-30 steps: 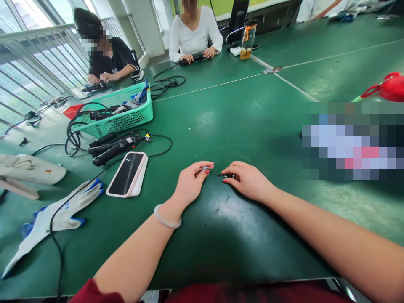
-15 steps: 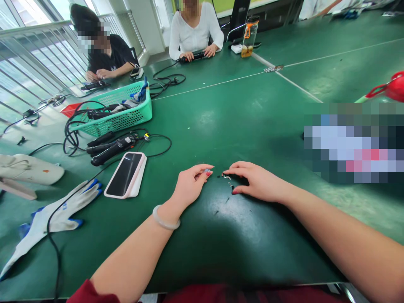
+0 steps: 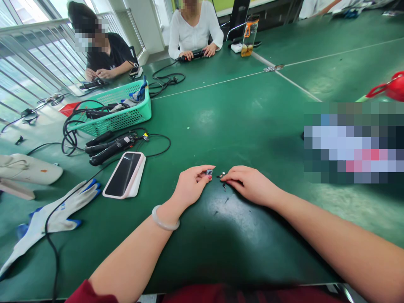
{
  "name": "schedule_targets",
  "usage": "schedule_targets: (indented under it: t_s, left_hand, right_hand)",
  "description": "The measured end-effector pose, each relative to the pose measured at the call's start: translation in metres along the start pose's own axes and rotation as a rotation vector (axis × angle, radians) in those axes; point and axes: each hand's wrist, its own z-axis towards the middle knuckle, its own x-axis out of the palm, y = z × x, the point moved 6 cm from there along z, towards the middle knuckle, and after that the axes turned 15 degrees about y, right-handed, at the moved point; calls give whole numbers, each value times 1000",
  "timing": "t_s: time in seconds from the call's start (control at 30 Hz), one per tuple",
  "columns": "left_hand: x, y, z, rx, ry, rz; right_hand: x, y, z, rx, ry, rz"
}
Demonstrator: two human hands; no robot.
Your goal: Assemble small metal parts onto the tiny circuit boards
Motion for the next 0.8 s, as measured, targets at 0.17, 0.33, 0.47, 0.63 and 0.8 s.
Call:
schedule_targets:
  t_s: [0.17,0.33,0.47,0.63,0.8]
  left_hand:
    - [4,3,1,-40,44,-122]
    - [0,-4,0,-18,11,36]
    - [-2,-9,-1,-7,-17,190]
    - [-1,-12,-2,14,4,257]
    - [0,-13,-2,33,38,273]
  right_hand:
    - [-3,2,-1,-2,-36,33]
    - [3,1,-1,-7,65,-14]
    - [5,1,-2,-2,93,-30]
    - [3,6,-2,-5,85,-28]
    - [-2,8,-3,16,1,31]
